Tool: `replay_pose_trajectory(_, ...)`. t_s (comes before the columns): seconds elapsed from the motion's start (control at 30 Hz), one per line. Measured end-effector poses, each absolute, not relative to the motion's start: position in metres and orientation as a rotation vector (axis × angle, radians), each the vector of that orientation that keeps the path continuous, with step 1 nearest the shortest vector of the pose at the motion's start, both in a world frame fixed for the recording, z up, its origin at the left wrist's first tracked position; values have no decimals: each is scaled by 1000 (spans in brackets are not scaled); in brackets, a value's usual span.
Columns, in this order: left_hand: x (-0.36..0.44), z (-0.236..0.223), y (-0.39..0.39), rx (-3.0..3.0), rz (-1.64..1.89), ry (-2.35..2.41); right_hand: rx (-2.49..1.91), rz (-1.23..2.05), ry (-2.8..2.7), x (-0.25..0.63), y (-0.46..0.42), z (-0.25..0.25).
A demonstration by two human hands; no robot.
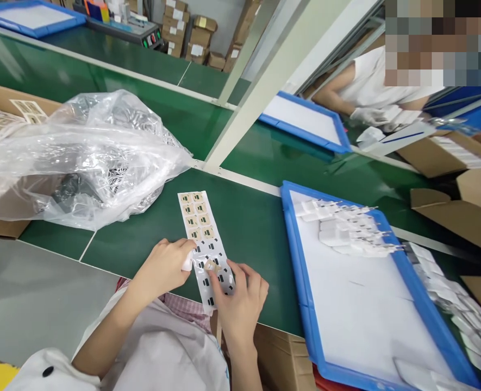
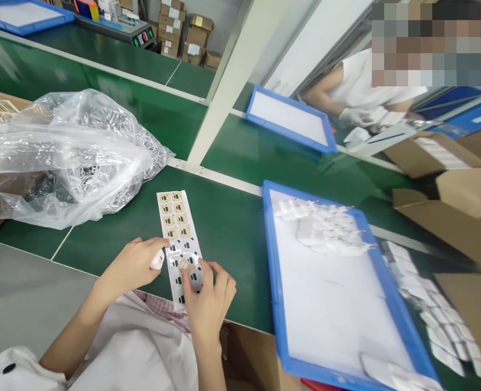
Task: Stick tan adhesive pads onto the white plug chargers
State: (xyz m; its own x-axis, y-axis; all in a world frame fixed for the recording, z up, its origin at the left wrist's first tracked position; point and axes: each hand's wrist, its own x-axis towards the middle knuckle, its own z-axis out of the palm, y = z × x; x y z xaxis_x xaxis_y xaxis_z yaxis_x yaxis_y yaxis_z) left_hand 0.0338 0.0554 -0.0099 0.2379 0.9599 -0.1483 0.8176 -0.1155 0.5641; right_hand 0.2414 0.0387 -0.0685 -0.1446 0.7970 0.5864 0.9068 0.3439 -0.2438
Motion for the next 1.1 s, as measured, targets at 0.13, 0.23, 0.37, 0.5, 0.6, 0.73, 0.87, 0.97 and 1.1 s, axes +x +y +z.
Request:
replay_pose_trajectory(0.13, 27, -9, 47, 1987, 431, 1594, -1382, -103, -1876, 254, 41, -50)
replay_pose_trajectory(0.23, 8, 2, 25, 2019, 644, 1630, -1193, -99, -1908, 252, 57, -7)
replay_pose_trajectory(0.37, -29, 23, -11, 2019, 1162, 1878, -732, 209, -2044, 200, 87, 74)
replay_pose_trajectory(0.5, -58, 26, -18, 1884, 1175, 2279, -351, 394, -2442, 96, 126, 118)
replay_pose_trajectory(0.6, -66, 16, -10, 1830, 986, 2286, -482, 367, -2876, 21, 158, 106)
replay_pose_trajectory(0.73, -64, 5, -7, 1701, 1133, 2189, -623, 276, -2927, -22, 182, 75)
replay_pose_trajectory(0.87, -63, 6, -12, 1571, 1499, 2073, -685, 224, -2877, -15, 183, 65)
replay_pose_trajectory(0.97, -64, 7, -13, 1522, 1676, 2023, -733, 226, -2826, -9, 183, 66)
replay_pose_trajectory(1.1, -59, 9, -13, 1413, 1760, 2001, -779, 271, -2712, 1, 174, 75)
